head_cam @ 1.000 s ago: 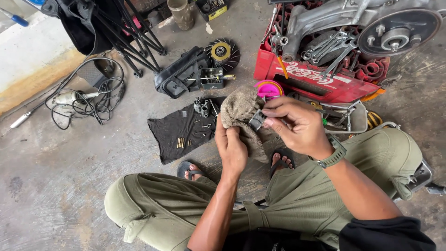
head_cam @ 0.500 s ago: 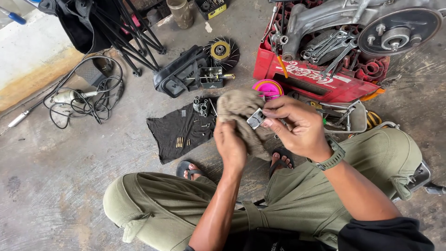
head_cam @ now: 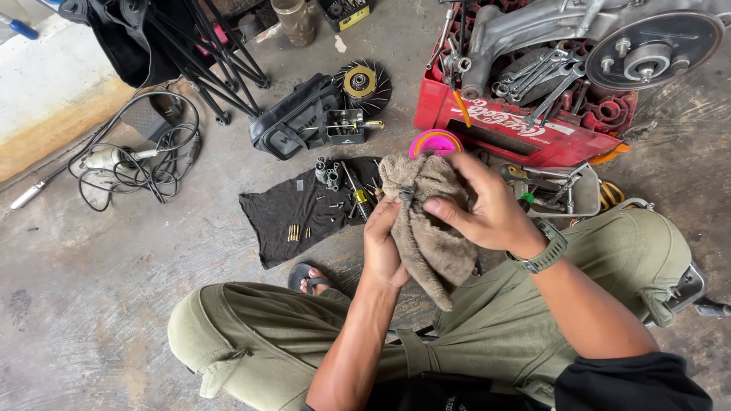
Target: The person sits cross-legged on the floor and assembles a mechanical part, likely a brake caliper. They insert small metal pins and a rectangular metal piece into the component, wipe it with a cloth, and use a yellow screwdriver to tighten screws.
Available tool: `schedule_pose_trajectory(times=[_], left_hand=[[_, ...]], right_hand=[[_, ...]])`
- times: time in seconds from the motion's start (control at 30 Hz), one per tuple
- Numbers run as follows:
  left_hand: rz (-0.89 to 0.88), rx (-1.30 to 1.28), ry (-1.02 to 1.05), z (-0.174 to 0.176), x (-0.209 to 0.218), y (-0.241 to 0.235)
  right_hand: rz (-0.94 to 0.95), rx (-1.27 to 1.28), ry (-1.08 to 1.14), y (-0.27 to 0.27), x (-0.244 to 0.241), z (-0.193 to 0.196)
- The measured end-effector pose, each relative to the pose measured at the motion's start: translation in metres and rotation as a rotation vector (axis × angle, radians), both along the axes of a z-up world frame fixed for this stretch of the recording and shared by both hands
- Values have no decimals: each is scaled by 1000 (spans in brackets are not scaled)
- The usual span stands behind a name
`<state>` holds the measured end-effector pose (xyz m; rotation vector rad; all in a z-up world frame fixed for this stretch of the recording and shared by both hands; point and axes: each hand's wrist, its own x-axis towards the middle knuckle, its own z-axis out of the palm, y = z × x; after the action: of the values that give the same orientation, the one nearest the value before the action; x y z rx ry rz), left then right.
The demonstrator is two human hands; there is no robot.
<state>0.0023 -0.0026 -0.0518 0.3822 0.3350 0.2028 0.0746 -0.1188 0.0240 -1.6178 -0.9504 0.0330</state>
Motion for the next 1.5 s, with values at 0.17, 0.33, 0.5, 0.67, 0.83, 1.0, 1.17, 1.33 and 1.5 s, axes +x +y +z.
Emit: schedule_pose_trajectory(times=[0.17,0.33,0.5,0.67,0.83,1.0,1.17,1.33,1.5], left_hand=[[-148,-214,142,19,-3,-3],[-222,-246,207,-3,-5,-1],[-151,79,134,17,-4,0],[-245,569,174,75,-15,-4],[-168,238,84,6,-11,-8],[-95,708,-226,22,-9,4],[-87,782,-322,23,-10,11],[-60,877,-398,9,-12,23],[-59,989,-391,24,-17,32]], right_hand=[[3,73,150,1,-2,1],[-12,70,-87,4,-7,3],[47,74,-202,13,-7,5],[-12,64,-369,10,-8,-7],[25,167,-222,18,-8,2],[69,195,-27,3,-4,-7],[91,200,-84,0,-8,-1],[59,234,-41,-4,-8,-8],[55,232,-31,-7,-8,-9]])
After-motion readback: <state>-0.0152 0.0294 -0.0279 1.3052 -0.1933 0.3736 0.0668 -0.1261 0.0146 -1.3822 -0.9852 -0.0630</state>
